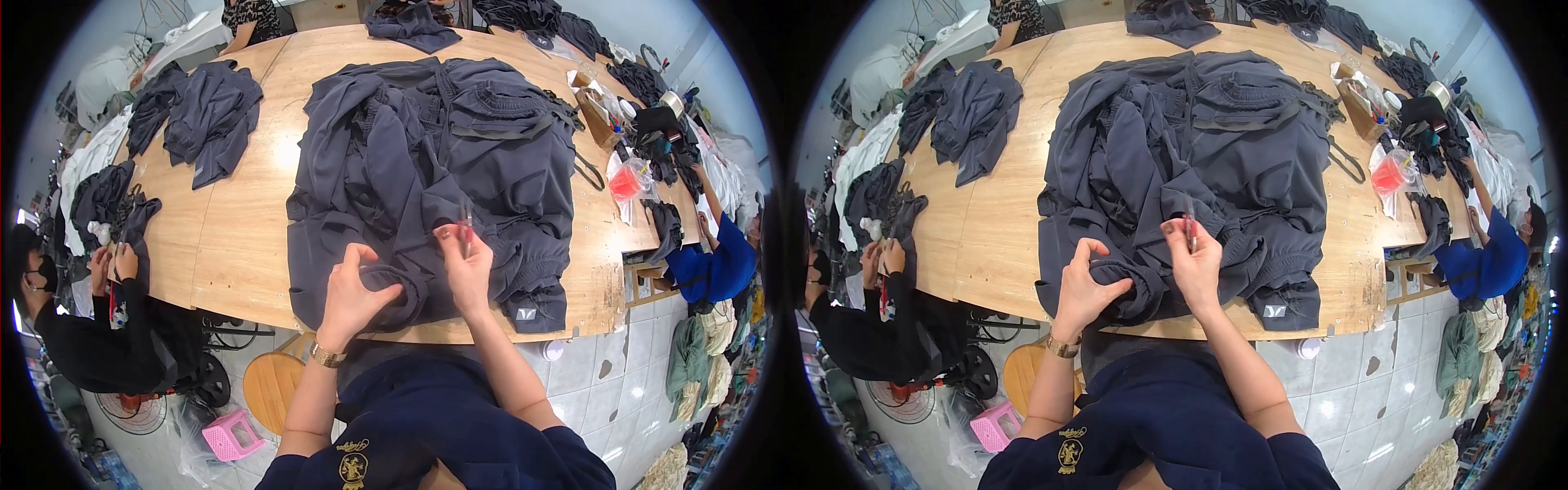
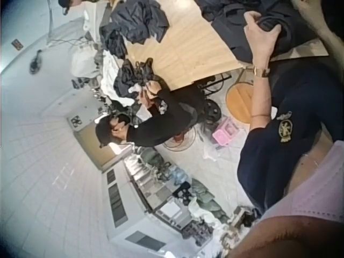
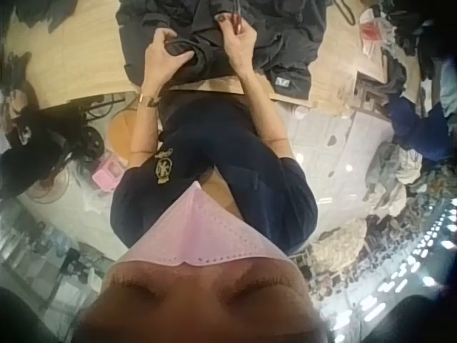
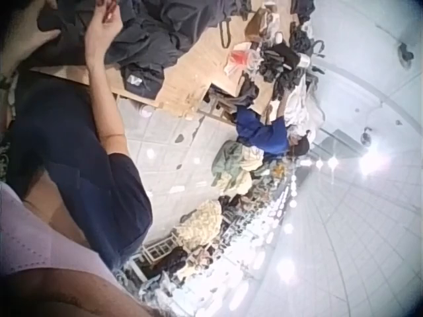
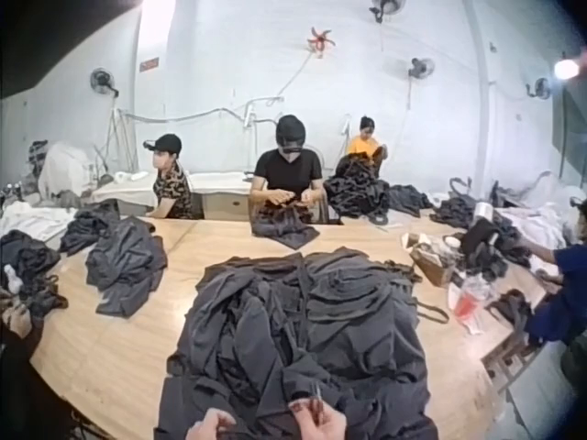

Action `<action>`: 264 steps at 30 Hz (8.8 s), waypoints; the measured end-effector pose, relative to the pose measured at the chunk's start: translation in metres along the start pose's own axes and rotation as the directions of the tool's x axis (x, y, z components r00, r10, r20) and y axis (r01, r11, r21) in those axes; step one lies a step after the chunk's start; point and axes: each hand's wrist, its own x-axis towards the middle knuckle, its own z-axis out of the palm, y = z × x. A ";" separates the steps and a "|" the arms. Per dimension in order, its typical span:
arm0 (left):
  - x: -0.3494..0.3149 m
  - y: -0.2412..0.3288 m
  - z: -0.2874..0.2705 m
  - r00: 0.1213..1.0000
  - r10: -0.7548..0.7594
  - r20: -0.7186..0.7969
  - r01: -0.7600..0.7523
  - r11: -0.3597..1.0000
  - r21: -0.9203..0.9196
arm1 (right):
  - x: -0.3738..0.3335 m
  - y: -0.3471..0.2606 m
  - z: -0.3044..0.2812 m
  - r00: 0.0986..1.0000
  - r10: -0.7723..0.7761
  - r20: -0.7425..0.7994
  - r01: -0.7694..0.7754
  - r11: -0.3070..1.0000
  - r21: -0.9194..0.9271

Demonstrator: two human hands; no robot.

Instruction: Trimming excess threads from manufactured gray pants using a small cutting tool.

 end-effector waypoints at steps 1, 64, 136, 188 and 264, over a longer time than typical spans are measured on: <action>0.001 -0.002 -0.001 0.999 -0.026 0.024 0.027 0.998 -0.060 | -0.002 0.001 -0.002 0.996 0.065 -0.054 -0.061 0.996 0.069; -0.020 -0.026 -0.004 0.942 -0.003 -0.335 0.019 0.999 0.044 | -0.006 0.030 -0.015 0.971 -0.074 0.227 0.170 0.882 -0.440; -0.050 -0.045 -0.014 0.975 -0.147 0.166 0.079 -0.467 -0.881 | -0.011 0.063 -0.013 0.992 -0.109 0.060 0.125 0.865 -0.487; -0.020 -0.036 -0.010 0.984 -0.089 0.157 0.180 0.418 -0.890 | -0.010 0.002 0.013 0.907 0.014 0.421 0.003 0.999 -0.041; -0.023 -0.026 0.022 0.997 -0.028 -0.066 -0.023 0.739 -0.674 | -0.008 -0.008 0.030 0.885 0.012 0.465 -0.023 1.000 0.017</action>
